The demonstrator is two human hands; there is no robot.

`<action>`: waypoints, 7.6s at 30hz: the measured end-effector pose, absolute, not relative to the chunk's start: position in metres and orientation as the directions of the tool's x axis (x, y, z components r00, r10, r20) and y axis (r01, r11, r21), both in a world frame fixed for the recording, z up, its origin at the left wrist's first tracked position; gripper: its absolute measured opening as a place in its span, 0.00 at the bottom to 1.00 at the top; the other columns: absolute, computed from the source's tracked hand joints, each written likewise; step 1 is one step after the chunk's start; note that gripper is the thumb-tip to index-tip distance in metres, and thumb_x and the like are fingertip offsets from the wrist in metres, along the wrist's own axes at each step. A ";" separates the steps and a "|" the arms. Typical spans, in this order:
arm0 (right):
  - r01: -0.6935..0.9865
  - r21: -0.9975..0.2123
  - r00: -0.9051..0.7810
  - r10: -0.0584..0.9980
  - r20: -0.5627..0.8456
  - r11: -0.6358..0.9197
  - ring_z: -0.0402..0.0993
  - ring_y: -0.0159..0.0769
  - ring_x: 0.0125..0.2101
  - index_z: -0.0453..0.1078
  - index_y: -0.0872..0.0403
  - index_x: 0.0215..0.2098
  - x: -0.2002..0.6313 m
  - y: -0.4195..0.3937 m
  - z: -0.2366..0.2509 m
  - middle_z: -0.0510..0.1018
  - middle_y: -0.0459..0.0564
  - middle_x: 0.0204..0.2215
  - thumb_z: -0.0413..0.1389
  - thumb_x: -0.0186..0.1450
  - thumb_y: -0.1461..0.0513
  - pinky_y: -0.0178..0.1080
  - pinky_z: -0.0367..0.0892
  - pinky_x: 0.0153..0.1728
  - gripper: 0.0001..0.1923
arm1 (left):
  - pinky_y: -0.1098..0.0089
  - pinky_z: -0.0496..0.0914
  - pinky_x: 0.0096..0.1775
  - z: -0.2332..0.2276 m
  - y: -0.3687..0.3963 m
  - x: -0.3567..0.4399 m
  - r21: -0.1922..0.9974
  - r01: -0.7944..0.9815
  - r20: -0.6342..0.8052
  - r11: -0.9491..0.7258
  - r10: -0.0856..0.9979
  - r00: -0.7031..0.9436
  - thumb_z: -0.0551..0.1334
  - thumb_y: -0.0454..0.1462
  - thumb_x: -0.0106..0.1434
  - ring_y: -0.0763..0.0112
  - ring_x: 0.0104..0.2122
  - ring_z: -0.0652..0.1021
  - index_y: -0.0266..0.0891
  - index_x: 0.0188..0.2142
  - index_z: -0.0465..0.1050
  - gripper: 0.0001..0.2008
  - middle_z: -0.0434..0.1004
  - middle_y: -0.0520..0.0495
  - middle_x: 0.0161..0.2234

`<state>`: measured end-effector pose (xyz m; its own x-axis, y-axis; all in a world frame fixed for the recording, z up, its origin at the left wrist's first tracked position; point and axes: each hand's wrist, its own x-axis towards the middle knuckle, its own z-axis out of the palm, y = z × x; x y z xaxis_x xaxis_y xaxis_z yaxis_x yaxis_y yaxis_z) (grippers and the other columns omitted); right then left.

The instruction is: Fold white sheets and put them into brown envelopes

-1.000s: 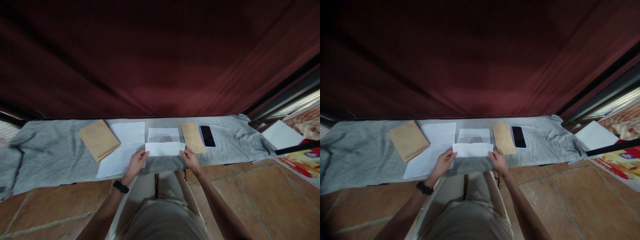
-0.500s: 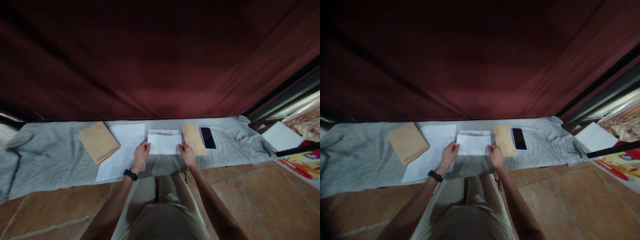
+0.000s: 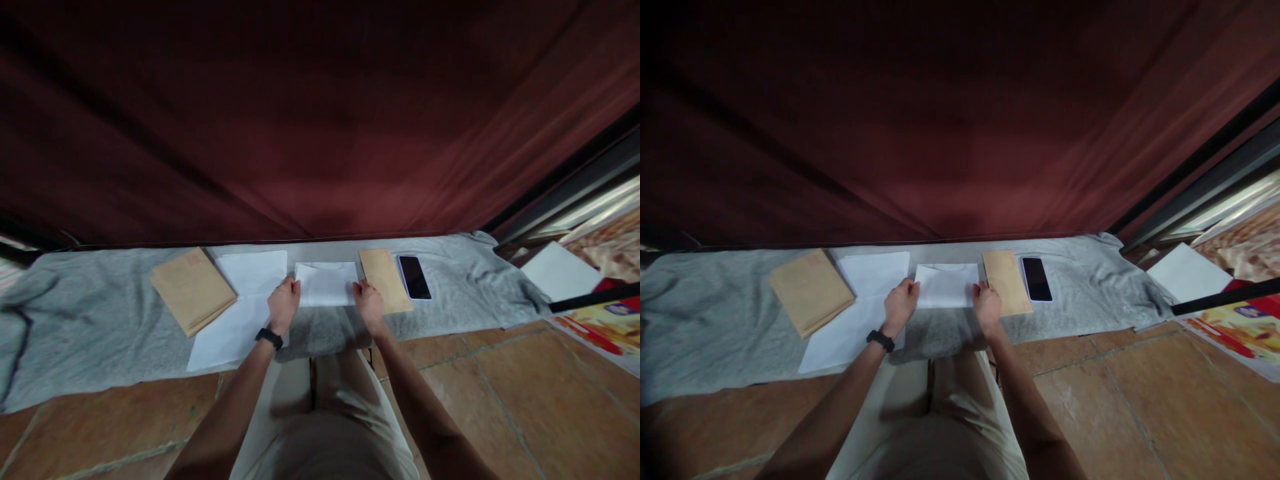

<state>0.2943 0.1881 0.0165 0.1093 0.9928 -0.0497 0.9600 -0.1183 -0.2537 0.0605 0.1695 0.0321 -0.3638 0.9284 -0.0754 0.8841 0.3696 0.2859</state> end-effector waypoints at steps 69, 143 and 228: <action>0.899 -0.300 -0.236 0.929 0.285 0.320 0.56 0.49 0.68 0.62 0.59 0.68 0.265 0.161 -0.023 0.64 0.62 0.68 0.47 0.75 0.59 0.53 0.54 0.66 0.25 | 0.58 0.63 0.62 0.018 0.158 0.103 0.217 0.976 0.183 -0.023 0.983 -0.017 0.47 0.35 0.73 0.56 0.63 0.69 0.35 0.63 0.66 0.22 0.67 0.35 0.64; 0.892 -0.289 -0.275 0.925 0.263 0.348 0.55 0.47 0.69 0.60 0.57 0.69 0.259 0.197 -0.026 0.61 0.58 0.70 0.44 0.76 0.58 0.52 0.52 0.68 0.26 | 0.49 0.55 0.68 -0.023 0.140 0.113 0.216 0.969 0.267 -0.118 0.962 0.057 0.47 0.40 0.74 0.53 0.72 0.54 0.34 0.69 0.60 0.27 0.56 0.37 0.71; 0.679 -0.553 -0.399 0.875 0.274 0.483 0.66 0.45 0.63 0.66 0.52 0.66 0.295 0.093 -0.009 0.71 0.57 0.63 0.50 0.72 0.61 0.52 0.62 0.64 0.24 | 0.73 0.70 0.20 0.005 0.071 0.106 0.904 -0.164 -0.427 0.395 0.826 -0.369 0.65 0.35 0.58 0.73 0.16 0.76 0.42 0.51 0.62 0.22 0.74 0.59 0.26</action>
